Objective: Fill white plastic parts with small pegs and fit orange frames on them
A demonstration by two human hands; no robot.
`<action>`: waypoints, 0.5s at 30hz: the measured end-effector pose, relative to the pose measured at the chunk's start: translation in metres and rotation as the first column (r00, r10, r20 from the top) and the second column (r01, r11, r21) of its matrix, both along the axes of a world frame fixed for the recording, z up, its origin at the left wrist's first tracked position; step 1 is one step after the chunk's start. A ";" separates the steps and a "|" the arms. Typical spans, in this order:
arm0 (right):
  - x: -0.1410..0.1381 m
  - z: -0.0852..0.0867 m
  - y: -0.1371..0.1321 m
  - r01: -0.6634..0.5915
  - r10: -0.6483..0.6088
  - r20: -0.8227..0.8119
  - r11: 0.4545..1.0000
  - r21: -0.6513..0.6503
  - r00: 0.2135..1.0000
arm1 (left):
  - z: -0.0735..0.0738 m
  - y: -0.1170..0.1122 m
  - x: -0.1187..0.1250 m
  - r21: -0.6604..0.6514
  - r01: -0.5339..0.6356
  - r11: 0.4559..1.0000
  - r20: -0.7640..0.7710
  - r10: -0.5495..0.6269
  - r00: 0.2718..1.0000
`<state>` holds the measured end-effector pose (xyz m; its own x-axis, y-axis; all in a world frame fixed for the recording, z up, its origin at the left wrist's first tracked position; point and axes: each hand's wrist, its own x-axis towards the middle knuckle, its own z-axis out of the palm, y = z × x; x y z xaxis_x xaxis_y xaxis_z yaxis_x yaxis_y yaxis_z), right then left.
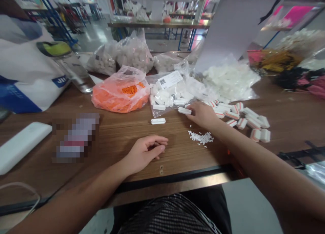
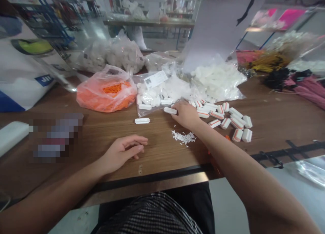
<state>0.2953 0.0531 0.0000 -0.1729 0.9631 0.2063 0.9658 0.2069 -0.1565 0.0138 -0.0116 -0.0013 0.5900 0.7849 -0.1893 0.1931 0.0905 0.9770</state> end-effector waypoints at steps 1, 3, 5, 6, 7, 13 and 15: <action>-0.002 0.001 -0.002 0.005 -0.005 0.006 1.000 -0.004 1.000 | 0.000 0.000 0.000 -0.001 0.000 1.000 0.001 0.000 1.000; -0.009 0.006 -0.015 -0.005 0.005 -0.005 1.000 0.016 1.000 | -0.001 -0.001 0.001 -0.008 -0.009 1.000 0.009 0.009 1.000; -0.021 0.015 -0.036 -0.051 0.056 -0.065 0.996 0.076 0.996 | -0.002 -0.002 0.003 -0.027 -0.037 0.999 0.030 0.038 0.999; -0.029 0.019 -0.047 -0.093 0.108 -0.128 0.989 0.111 0.986 | -0.003 -0.002 0.004 -0.039 -0.066 0.997 0.044 0.067 0.997; -0.038 0.022 -0.059 -0.142 0.163 -0.199 0.983 0.116 0.966 | -0.004 -0.002 0.004 -0.048 -0.101 0.994 0.061 0.104 0.993; -0.083 0.017 -0.095 -0.204 0.212 -0.520 0.976 0.072 0.827 | -0.001 -0.007 0.007 -0.071 -0.225 0.972 0.129 0.233 0.964; -0.091 0.010 -0.097 -0.159 0.203 -0.483 0.979 0.131 0.852 | 0.001 -0.010 0.007 -0.117 -0.258 0.959 0.105 0.270 0.957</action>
